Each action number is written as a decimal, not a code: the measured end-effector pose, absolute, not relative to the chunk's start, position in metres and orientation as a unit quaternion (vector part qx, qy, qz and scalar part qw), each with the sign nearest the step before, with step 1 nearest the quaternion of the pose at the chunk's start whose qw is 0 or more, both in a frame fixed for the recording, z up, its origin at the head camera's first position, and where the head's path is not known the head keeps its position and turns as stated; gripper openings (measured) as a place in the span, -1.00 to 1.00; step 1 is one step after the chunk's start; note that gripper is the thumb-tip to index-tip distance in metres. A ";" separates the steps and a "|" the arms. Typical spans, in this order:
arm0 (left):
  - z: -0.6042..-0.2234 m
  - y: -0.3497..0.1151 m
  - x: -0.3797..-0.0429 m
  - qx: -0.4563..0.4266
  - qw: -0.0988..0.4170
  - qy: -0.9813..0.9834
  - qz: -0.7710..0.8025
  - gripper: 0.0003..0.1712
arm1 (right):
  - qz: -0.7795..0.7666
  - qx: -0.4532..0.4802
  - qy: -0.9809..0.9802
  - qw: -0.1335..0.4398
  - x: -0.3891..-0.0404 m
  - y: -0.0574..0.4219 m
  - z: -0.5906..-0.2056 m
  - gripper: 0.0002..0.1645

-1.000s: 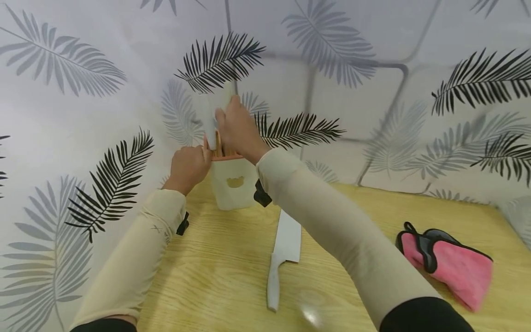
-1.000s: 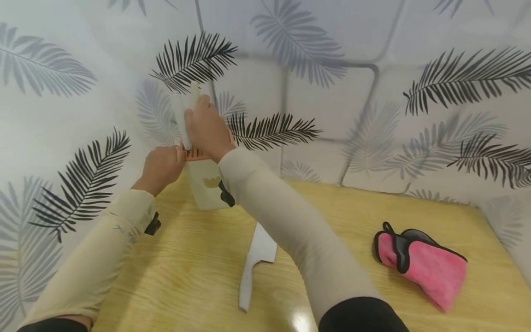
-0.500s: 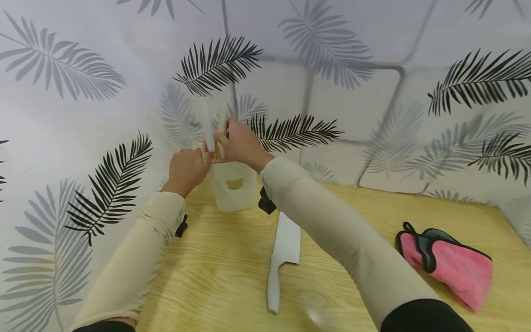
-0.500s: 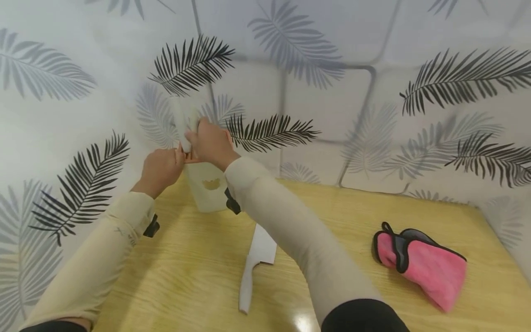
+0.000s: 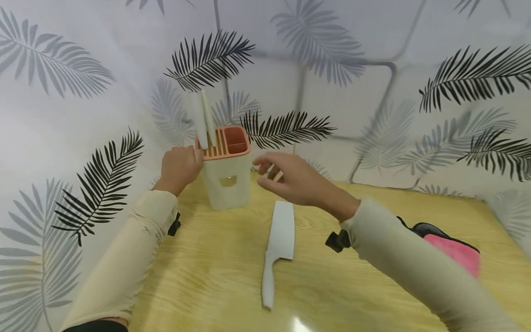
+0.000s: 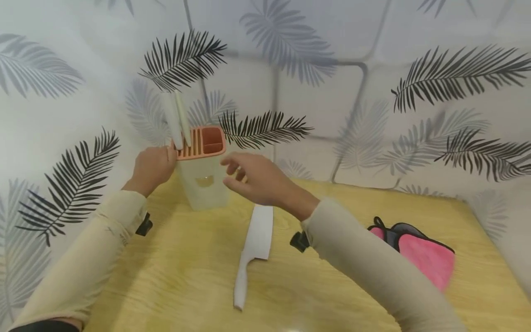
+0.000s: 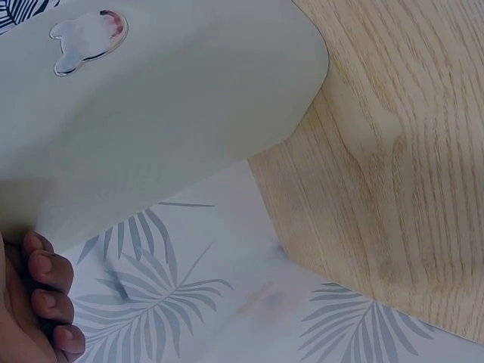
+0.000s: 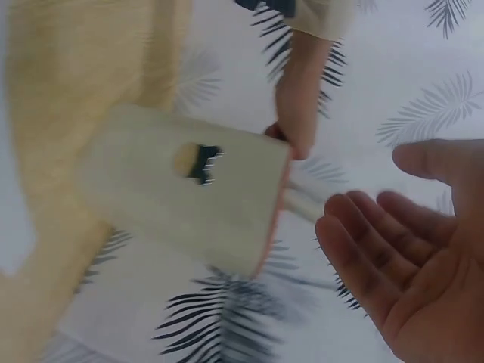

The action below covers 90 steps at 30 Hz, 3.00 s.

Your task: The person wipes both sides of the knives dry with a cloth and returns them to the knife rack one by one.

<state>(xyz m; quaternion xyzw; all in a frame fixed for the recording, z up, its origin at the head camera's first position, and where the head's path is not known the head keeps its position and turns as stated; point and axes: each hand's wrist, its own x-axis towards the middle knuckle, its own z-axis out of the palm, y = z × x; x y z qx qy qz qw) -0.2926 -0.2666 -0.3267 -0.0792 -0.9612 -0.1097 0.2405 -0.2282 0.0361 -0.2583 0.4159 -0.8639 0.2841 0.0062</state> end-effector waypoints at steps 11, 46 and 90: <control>-0.325 -0.267 -0.292 -0.069 0.210 -0.964 -0.145 -0.40 | 0.083 0.518 -0.852 -0.004 -0.206 0.076 -0.369 -0.64; -0.327 -0.268 -0.294 -0.051 0.172 -0.968 -0.177 -0.38 | 0.333 0.603 -0.721 0.077 -0.217 0.088 -0.348 -0.65; -0.333 -0.268 -0.294 -0.055 0.217 -0.954 -0.200 -0.41 | 0.521 0.224 -0.781 0.263 -0.286 -0.066 -0.154 -0.62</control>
